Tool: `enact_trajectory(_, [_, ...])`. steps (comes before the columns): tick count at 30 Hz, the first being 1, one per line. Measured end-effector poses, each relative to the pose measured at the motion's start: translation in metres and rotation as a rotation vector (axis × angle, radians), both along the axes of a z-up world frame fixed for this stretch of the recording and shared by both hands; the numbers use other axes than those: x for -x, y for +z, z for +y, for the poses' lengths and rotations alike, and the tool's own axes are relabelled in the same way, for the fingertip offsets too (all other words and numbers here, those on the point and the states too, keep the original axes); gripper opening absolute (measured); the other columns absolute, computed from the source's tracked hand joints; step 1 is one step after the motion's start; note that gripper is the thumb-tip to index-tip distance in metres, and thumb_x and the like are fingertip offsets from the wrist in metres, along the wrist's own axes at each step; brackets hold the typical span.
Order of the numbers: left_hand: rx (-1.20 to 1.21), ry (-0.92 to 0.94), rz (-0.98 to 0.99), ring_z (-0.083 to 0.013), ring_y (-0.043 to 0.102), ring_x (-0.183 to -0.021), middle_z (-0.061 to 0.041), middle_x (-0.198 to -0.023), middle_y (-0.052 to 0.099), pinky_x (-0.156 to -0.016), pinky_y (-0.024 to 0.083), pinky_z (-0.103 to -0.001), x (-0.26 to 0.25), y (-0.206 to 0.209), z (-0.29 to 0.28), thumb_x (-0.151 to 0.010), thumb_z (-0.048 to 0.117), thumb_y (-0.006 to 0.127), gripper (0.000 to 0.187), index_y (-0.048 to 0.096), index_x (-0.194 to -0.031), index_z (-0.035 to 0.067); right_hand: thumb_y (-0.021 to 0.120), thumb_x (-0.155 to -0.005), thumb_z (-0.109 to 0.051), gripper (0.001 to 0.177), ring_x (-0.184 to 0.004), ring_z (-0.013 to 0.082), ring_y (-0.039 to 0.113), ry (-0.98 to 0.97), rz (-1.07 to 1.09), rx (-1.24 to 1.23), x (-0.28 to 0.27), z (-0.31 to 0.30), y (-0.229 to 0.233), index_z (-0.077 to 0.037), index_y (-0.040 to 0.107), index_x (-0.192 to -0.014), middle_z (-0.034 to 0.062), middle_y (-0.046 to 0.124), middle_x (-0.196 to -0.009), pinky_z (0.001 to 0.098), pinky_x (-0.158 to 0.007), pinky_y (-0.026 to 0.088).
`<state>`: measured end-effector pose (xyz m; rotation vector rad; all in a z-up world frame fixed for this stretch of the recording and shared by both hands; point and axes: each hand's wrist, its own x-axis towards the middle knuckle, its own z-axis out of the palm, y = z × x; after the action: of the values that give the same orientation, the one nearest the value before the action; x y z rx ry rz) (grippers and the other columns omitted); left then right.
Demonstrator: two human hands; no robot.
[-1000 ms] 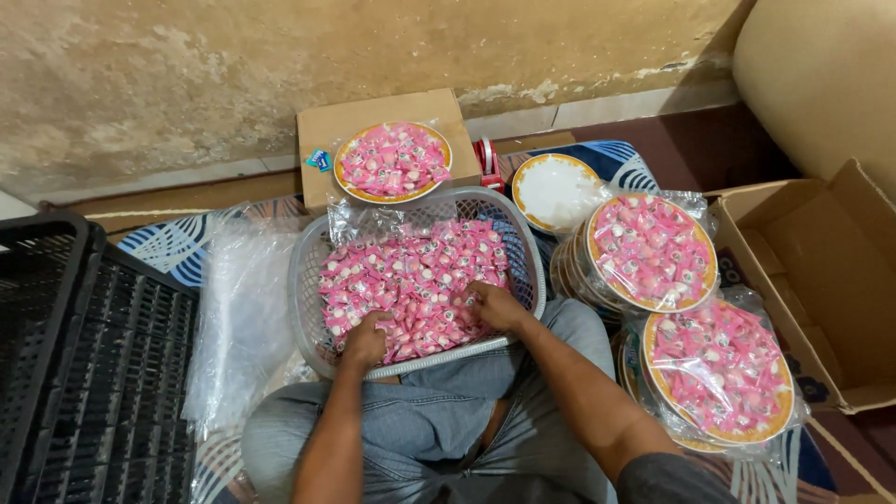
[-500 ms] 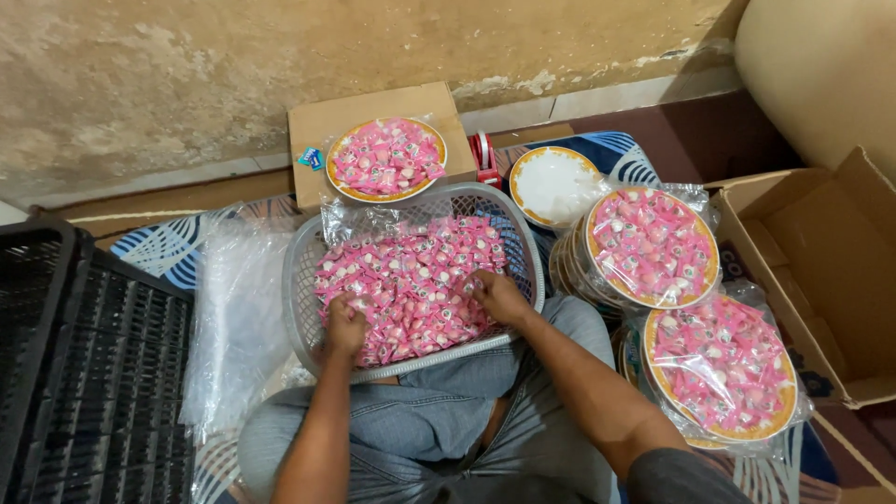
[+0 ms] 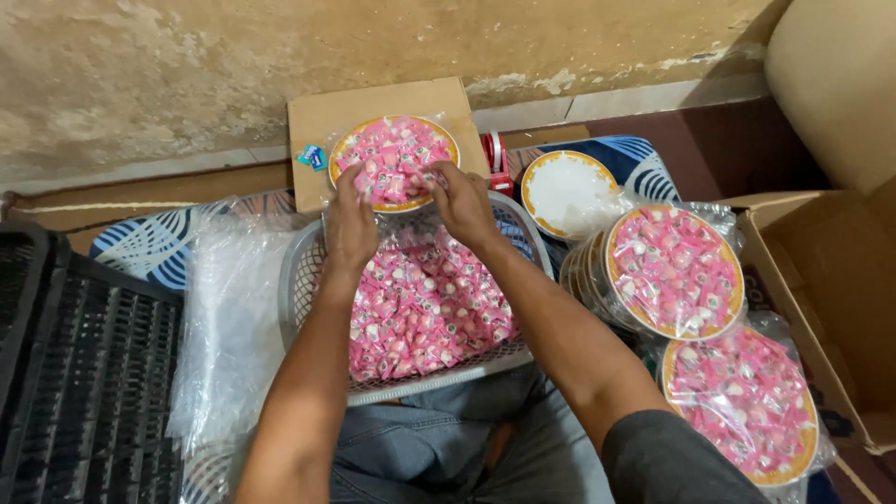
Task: Packing small pink packaged food items from a basket onto decorative plates and stacking them.
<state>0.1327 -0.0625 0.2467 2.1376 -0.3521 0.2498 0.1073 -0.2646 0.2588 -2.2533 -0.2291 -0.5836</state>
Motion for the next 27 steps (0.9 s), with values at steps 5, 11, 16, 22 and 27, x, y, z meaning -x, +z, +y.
enact_trajectory(5, [-0.148, -0.002, 0.108, -0.0426, 0.049, -0.139, -0.022, -0.149, 0.051, -0.115, 0.025, -0.064, -0.051, -0.003, -0.022, -0.103, 0.005, 0.044, 0.059, 0.026, -0.155, 0.026, 0.056, -0.103, -0.035, 0.031, -0.117, 0.03, 0.068, -0.006, 0.148, 0.017, -0.052, 0.002, -0.018, -0.027, 0.056, -0.133, 0.0038, 0.072, -0.125, 0.0525, -0.107, 0.039])
enact_trajectory(11, [-0.01, -0.006, -0.27, -0.0467, 0.035, -0.146, -0.027, -0.156, 0.039, -0.116, 0.025, -0.067, -0.058, -0.056, 0.005, -0.107, 0.024, 0.038, 0.047, 0.038, -0.15, 0.005, 0.043, -0.107, -0.047, 0.044, -0.118, 0.0421, 0.064, -0.036, 0.175, -0.038, -0.054, -0.025, -0.049, -0.027, 0.048, -0.145, 0.0069, 0.065, -0.139, 0.0647, -0.111, 0.033])
enact_trajectory(16, [0.057, 0.253, -0.422, -0.0424, 0.056, -0.119, -0.019, -0.122, 0.055, -0.108, 0.041, -0.051, 0.024, -0.107, 0.048, -0.108, 0.023, 0.044, 0.035, 0.052, -0.132, -0.001, 0.054, -0.105, -0.025, 0.024, -0.101, 0.0436, 0.067, -0.247, -0.135, -0.153, 0.029, -0.047, -0.054, -0.013, 0.068, -0.121, 0.0186, 0.068, -0.101, 0.0511, -0.094, 0.05])
enact_trajectory(22, [-0.362, 0.094, 0.533, -0.0447, 0.063, -0.119, -0.023, -0.125, 0.063, -0.099, 0.053, -0.053, 0.089, -0.215, 0.076, -0.091, 0.025, 0.063, 0.043, 0.062, -0.131, 0.008, 0.055, -0.097, -0.034, 0.028, -0.102, 0.0369, 0.072, -0.098, 0.523, 0.109, 0.099, -0.082, -0.175, -0.017, 0.071, -0.113, 0.0144, 0.077, -0.097, 0.049, -0.09, 0.056])
enact_trajectory(27, [-0.813, -0.124, 0.739, -0.0539, 0.047, -0.137, -0.027, -0.161, 0.027, -0.102, 0.047, -0.066, 0.099, -0.294, 0.068, -0.083, 0.061, 0.065, 0.084, 0.037, -0.157, 0.034, 0.054, -0.094, -0.043, 0.068, -0.142, 0.0462, 0.043, 0.357, 0.908, 0.515, 0.11, -0.057, -0.202, -0.009, 0.045, -0.152, 0.0212, 0.055, -0.147, 0.0517, -0.118, 0.038])
